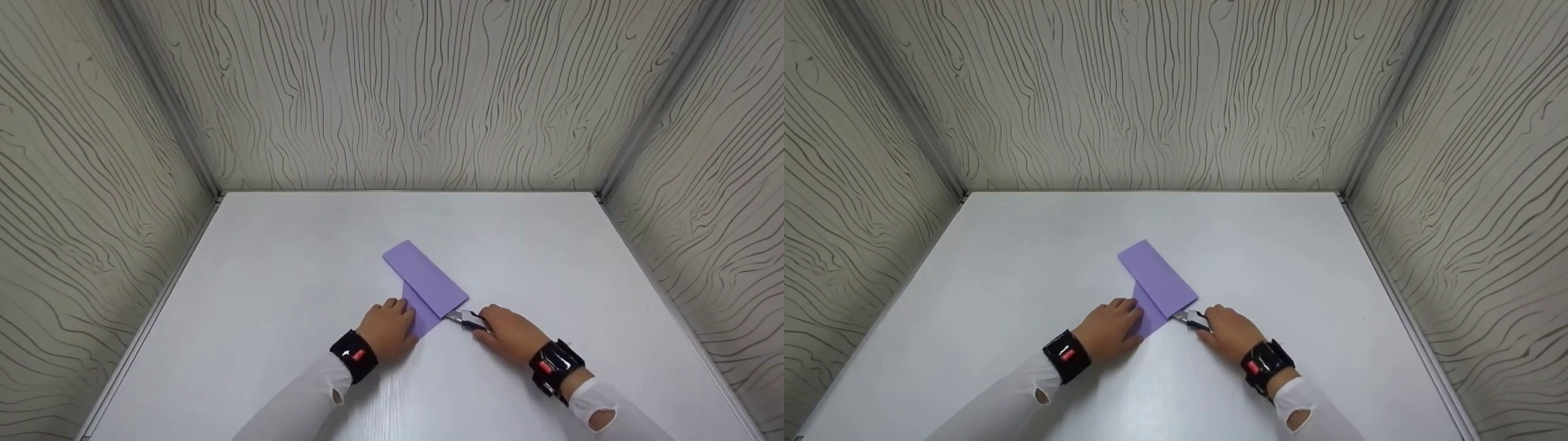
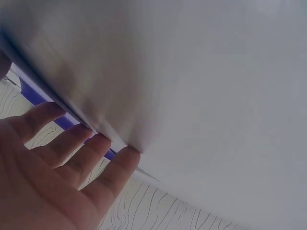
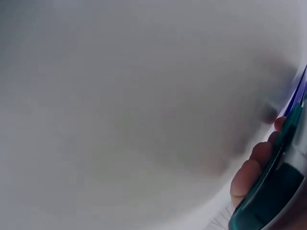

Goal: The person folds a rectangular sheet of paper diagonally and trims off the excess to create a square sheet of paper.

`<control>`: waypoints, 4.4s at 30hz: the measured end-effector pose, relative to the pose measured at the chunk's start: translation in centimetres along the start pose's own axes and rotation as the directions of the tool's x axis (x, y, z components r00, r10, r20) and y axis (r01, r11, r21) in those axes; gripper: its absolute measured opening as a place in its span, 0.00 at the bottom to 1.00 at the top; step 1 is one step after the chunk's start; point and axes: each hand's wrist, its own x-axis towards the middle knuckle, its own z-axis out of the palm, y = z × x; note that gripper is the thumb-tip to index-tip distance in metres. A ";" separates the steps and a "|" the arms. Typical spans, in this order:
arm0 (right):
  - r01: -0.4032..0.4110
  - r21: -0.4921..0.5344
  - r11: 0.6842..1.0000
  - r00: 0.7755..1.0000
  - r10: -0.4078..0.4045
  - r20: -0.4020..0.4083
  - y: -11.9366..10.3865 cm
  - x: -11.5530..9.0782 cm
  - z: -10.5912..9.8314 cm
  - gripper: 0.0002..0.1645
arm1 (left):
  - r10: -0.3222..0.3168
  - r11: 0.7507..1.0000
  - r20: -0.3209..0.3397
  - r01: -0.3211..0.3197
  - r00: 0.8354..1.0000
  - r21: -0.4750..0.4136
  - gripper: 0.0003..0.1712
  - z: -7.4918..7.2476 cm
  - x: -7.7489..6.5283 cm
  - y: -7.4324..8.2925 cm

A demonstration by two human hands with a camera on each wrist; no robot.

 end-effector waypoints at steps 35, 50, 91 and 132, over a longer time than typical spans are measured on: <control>-0.044 -0.053 0.998 0.993 0.038 -0.108 1.9 0.3 -0.1 0.16 | 0.056 0.998 -0.087 -0.055 0.995 0.013 0.40 -1.2 3.3 1.0; -0.071 -0.024 0.997 0.995 0.069 -0.073 1.4 0.4 -0.4 0.15 | 0.104 0.994 0.007 -0.104 0.995 0.042 0.27 -0.9 3.3 3.4; -0.041 -0.179 0.983 0.998 0.031 -0.063 1.4 1.0 -0.3 0.19 | 0.177 0.984 0.046 -0.176 0.983 -0.010 0.29 -0.1 2.8 1.6; 0.051 -0.190 0.981 0.999 -0.050 0.009 2.2 1.1 0.2 0.19 | 0.219 0.964 0.026 -0.213 0.975 -0.158 0.13 -0.1 3.1 -0.4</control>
